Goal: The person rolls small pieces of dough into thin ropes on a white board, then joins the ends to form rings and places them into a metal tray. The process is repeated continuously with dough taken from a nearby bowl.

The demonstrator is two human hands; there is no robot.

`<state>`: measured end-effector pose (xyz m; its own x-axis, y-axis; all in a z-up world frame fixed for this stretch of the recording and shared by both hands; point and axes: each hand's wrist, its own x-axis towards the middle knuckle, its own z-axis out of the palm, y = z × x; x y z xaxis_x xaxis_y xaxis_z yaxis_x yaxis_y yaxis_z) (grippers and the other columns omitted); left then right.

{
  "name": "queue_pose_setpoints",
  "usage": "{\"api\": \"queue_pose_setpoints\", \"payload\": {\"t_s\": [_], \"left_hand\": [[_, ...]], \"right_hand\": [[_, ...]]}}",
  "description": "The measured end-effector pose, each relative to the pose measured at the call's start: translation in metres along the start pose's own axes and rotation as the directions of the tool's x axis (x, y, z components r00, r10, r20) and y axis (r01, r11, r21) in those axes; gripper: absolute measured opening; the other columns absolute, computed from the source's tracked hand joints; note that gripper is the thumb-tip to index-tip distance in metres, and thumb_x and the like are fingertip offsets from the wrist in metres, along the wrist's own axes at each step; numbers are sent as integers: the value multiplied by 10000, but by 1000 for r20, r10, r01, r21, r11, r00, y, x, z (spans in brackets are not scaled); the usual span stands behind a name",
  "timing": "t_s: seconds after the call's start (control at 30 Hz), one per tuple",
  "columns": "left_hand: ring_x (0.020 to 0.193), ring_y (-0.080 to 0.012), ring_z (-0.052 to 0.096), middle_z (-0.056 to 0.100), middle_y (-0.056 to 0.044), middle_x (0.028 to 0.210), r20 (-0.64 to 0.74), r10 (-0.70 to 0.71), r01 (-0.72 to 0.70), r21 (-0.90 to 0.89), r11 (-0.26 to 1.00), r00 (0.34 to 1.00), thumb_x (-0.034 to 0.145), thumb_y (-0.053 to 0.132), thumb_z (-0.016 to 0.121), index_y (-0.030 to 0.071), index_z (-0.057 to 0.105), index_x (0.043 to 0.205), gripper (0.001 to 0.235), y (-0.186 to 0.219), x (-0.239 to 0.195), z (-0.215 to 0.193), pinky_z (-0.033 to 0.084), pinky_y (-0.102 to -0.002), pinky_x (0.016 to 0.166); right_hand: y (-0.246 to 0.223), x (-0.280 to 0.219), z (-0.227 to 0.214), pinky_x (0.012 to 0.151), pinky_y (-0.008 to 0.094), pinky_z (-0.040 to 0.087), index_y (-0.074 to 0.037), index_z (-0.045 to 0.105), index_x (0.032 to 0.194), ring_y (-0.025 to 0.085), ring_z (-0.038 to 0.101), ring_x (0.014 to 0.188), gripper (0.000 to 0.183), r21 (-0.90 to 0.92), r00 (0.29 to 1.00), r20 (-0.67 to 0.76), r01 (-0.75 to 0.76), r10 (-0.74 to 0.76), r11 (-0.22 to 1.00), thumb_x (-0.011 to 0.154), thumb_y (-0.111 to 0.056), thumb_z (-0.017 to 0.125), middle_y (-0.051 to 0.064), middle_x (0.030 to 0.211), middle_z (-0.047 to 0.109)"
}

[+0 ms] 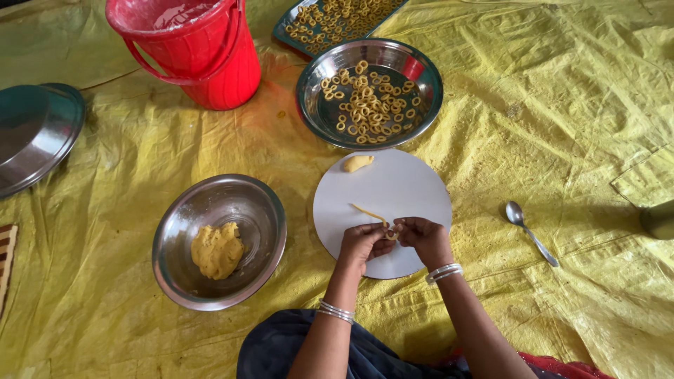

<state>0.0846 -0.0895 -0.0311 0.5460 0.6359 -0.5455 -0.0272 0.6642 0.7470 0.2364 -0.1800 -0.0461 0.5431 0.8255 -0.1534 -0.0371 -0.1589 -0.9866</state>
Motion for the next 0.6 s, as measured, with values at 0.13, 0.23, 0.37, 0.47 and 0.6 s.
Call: {"api": "queue_pose_setpoints", "payload": {"t_s": [0.13, 0.23, 0.37, 0.47, 0.6], "left_hand": [[716, -193, 759, 774, -142, 864, 7, 22, -22, 78, 997, 1000, 945, 216, 729, -46, 743, 1006, 269, 7, 4, -1, 667, -313, 672], [698, -188, 756, 772, -139, 847, 17, 38, -40, 136, 990, 999, 939, 218, 731, -58, 744, 987, 281, 9, 5, -2, 664, -309, 658], [670, -187, 744, 767, -145, 820, 22, 71, -74, 169, 983, 997, 939, 231, 734, -74, 752, 972, 307, 13, 5, -2, 654, -303, 636], [691, -183, 743, 767, -142, 834, 16, 38, -41, 177, 983, 999, 949, 218, 720, -77, 742, 979, 297, 15, 6, -3, 643, -295, 640], [762, -182, 764, 772, -141, 875, 89, 23, -38, 170, 985, 996, 929, 117, 729, -100, 734, 986, 224, 16, 9, -3, 677, -265, 718]], "right_hand": [[-6, -3, -4, 736, 260, 621, -48, 777, 1104, 115, 768, 822, 289, -278, 993, -6, 116, -122, 954, 826, -124, 798, 60, 927, 818], [-9, -7, 0, 769, 277, 613, -50, 806, 1045, 130, 784, 847, 227, -356, 993, -20, 104, -119, 928, 847, -162, 815, 75, 926, 827], [-10, -7, 4, 780, 278, 613, -41, 791, 1016, 125, 781, 854, 215, -342, 992, -33, 103, -121, 934, 842, -166, 813, 78, 915, 823], [-10, -8, 5, 771, 275, 616, -38, 789, 990, 122, 785, 843, 200, -349, 988, -24, 136, -154, 927, 834, -160, 815, 76, 913, 823], [-13, -10, 5, 735, 270, 622, -39, 802, 965, 122, 788, 803, 196, -363, 982, -43, 156, -184, 919, 813, -159, 832, 73, 910, 827]]}}
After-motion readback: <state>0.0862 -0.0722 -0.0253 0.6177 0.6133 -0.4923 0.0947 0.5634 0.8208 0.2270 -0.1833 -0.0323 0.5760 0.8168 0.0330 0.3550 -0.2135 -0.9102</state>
